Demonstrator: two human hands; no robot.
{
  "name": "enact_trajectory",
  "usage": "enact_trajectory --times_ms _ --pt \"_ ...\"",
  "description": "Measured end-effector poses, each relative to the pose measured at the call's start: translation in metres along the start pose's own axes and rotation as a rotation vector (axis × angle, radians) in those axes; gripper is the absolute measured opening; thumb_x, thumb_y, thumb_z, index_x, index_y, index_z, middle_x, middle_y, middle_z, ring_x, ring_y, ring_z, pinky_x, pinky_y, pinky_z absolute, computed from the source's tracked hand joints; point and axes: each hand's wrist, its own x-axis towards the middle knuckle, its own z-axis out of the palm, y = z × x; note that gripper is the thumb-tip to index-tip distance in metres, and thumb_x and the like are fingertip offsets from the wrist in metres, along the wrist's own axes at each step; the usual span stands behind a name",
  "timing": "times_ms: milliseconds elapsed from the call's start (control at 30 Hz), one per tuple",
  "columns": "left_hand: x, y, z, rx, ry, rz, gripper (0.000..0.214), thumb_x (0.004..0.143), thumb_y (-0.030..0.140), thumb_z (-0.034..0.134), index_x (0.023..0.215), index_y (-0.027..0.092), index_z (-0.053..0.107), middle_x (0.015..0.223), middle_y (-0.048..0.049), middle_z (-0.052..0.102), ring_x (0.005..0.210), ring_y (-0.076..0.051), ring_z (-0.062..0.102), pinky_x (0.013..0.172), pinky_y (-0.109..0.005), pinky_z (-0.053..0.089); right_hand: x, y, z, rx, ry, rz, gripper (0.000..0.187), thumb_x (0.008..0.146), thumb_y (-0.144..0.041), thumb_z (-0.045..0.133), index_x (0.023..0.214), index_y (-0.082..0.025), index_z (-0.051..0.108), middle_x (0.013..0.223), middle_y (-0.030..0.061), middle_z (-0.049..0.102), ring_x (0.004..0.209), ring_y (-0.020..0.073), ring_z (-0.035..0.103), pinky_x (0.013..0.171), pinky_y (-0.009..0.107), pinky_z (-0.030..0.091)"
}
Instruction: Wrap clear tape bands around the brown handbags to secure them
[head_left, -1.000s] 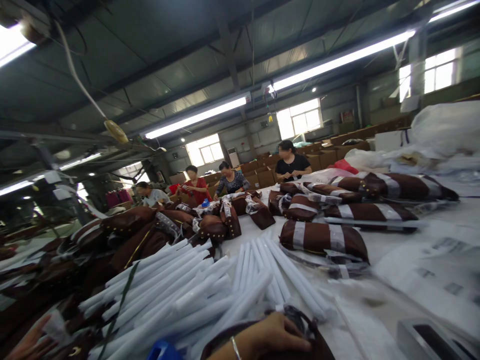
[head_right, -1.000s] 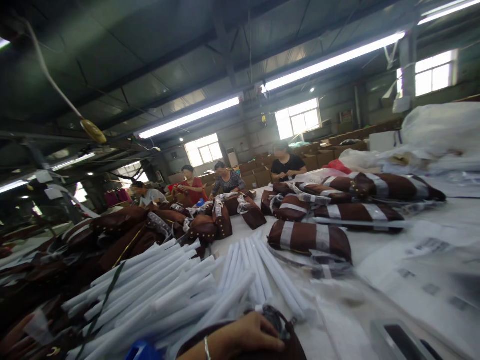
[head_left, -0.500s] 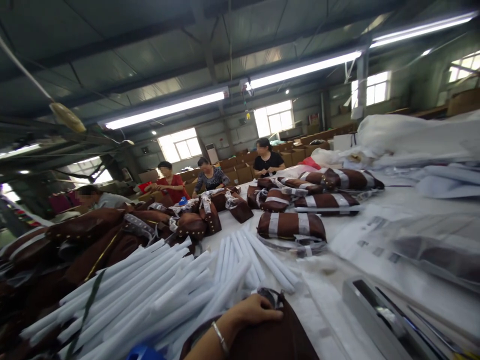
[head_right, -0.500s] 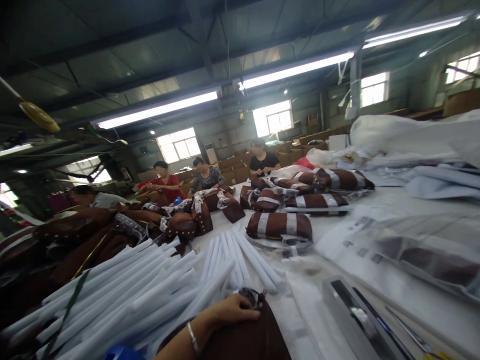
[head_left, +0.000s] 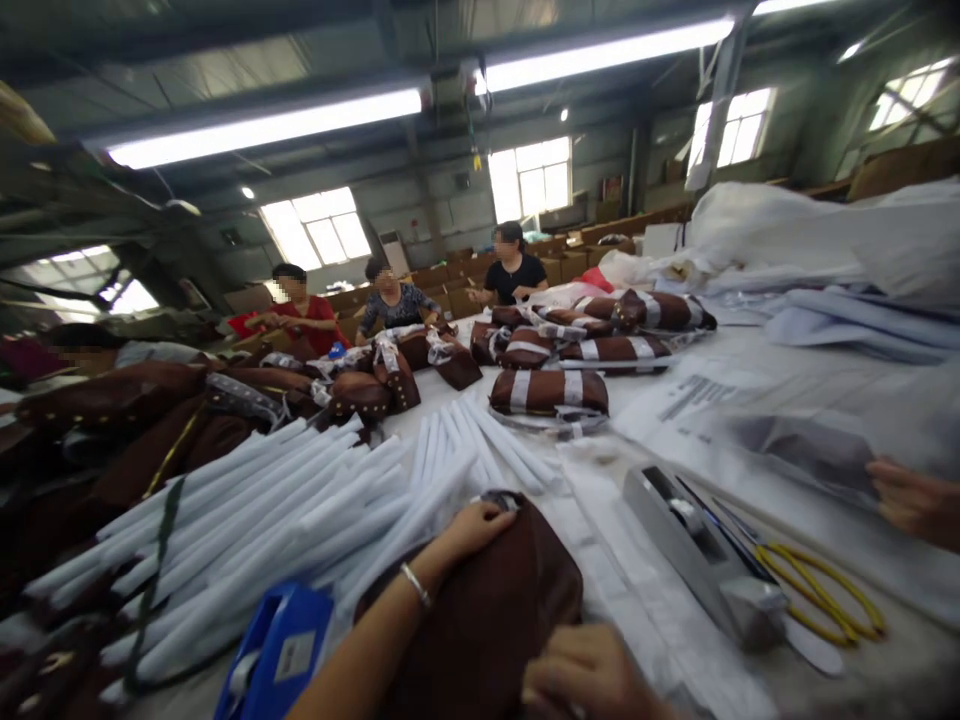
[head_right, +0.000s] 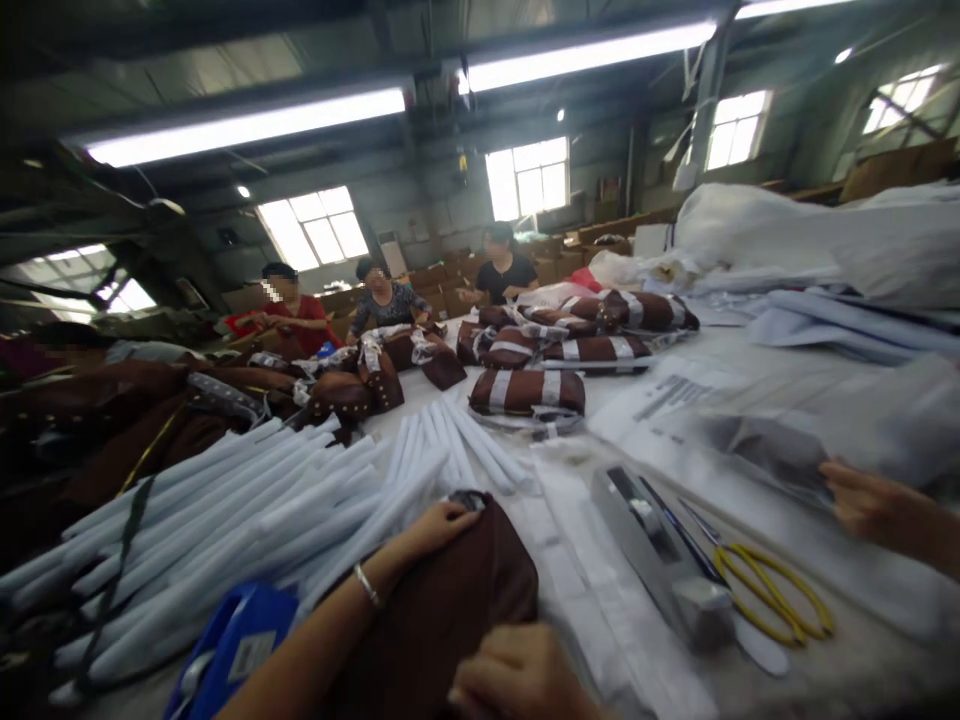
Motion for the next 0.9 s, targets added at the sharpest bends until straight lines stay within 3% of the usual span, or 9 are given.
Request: enact_trajectory --times_ms 100,167,267,333,433,567,700,800,900 --pt "-0.025 0.004 -0.004 0.009 0.055 0.081 0.044 0.095 0.046 0.046 0.122 0.018 0.067 0.127 -0.0074 0.068 0.118 -0.024 0.06 0.106 -0.035 0.042 -0.011 0.003 0.002 0.04 -0.131 0.045 0.016 0.097 -0.026 0.056 0.107 -0.026 0.068 0.09 0.0044 0.072 0.076 0.0171 0.065 0.071 0.03 0.054" --pt "-0.054 0.008 -0.003 0.026 0.09 0.103 0.046 0.097 0.044 0.046 0.133 0.02 0.06 0.143 -0.0077 0.058 0.132 -0.024 0.051 0.116 -0.039 0.034 -0.016 0.012 0.007 0.043 -0.159 0.039 0.016 0.098 -0.025 0.056 0.109 -0.023 0.067 0.092 0.0052 0.073 0.079 0.0177 0.065 0.073 0.03 0.053" --pt "-0.11 0.014 0.009 0.162 0.161 0.107 0.052 0.096 0.045 0.05 0.143 0.022 0.05 0.155 -0.0092 0.044 0.144 -0.027 0.039 0.12 -0.047 0.028 -0.023 0.024 0.012 0.041 -0.143 0.023 0.016 0.097 -0.024 0.057 0.11 -0.023 0.067 0.095 0.0047 0.072 0.079 0.0166 0.063 0.074 0.029 0.052" --pt "-0.145 0.014 0.025 0.41 0.248 0.143 0.061 0.094 0.048 0.055 0.149 0.027 0.041 0.159 -0.0088 0.037 0.146 -0.029 0.035 0.119 -0.052 0.03 -0.029 0.028 0.016 0.042 -0.121 0.019 0.018 0.097 -0.022 0.057 0.112 -0.023 0.067 0.097 0.0048 0.072 0.08 0.0163 0.063 0.075 0.029 0.053" --pt "-0.18 0.008 0.053 0.681 0.388 0.212 0.07 0.093 0.05 0.056 0.155 0.03 0.028 0.163 -0.0098 0.028 0.148 -0.031 0.031 0.118 -0.054 0.03 -0.04 0.029 0.02 0.049 -0.122 0.003 0.022 0.097 -0.018 0.053 0.114 -0.024 0.067 0.1 0.0051 0.072 0.083 0.0161 0.065 0.078 0.03 0.054" --pt "-0.189 0.002 0.077 0.736 0.494 0.227 0.063 0.097 0.044 0.051 0.155 0.032 0.027 0.164 -0.0089 0.024 0.15 -0.03 0.027 0.12 -0.053 0.024 -0.047 0.021 0.016 0.063 -0.199 0.002 0.03 0.096 -0.011 0.046 0.113 -0.023 0.068 0.1 0.0064 0.073 0.084 0.0174 0.066 0.076 0.03 0.054" --pt "-0.185 0.0 0.082 0.749 0.537 0.229 0.062 0.097 0.043 0.05 0.154 0.032 0.028 0.164 -0.009 0.024 0.15 -0.028 0.026 0.122 -0.052 0.017 -0.023 0.005 -0.002 0.121 -0.378 -0.078 0.023 0.093 -0.014 0.051 0.106 -0.023 0.068 0.09 0.0045 0.073 0.076 0.0164 0.066 0.067 0.03 0.052" --pt "-0.186 -0.001 0.084 0.838 0.606 0.269 0.06 0.098 0.042 0.049 0.154 0.028 0.03 0.163 -0.0089 0.027 0.15 -0.026 0.027 0.124 -0.053 0.008 0.004 0.0 -0.007 0.059 -0.243 -0.172 0.031 0.092 -0.013 0.054 0.119 -0.023 0.064 0.101 0.0047 0.074 0.089 0.0167 0.069 0.086 0.033 0.054" --pt "-0.18 -0.012 0.097 0.919 0.746 0.413 0.055 0.096 0.046 0.052 0.147 0.028 0.044 0.157 -0.0068 0.042 0.148 -0.025 0.031 0.125 -0.05 0.006 0.01 0.013 0.01 -0.277 -0.11 -0.196 0.042 0.097 -0.023 0.051 0.139 -0.021 0.054 0.134 0.0104 0.064 0.126 0.0252 0.058 0.111 0.048 0.043"
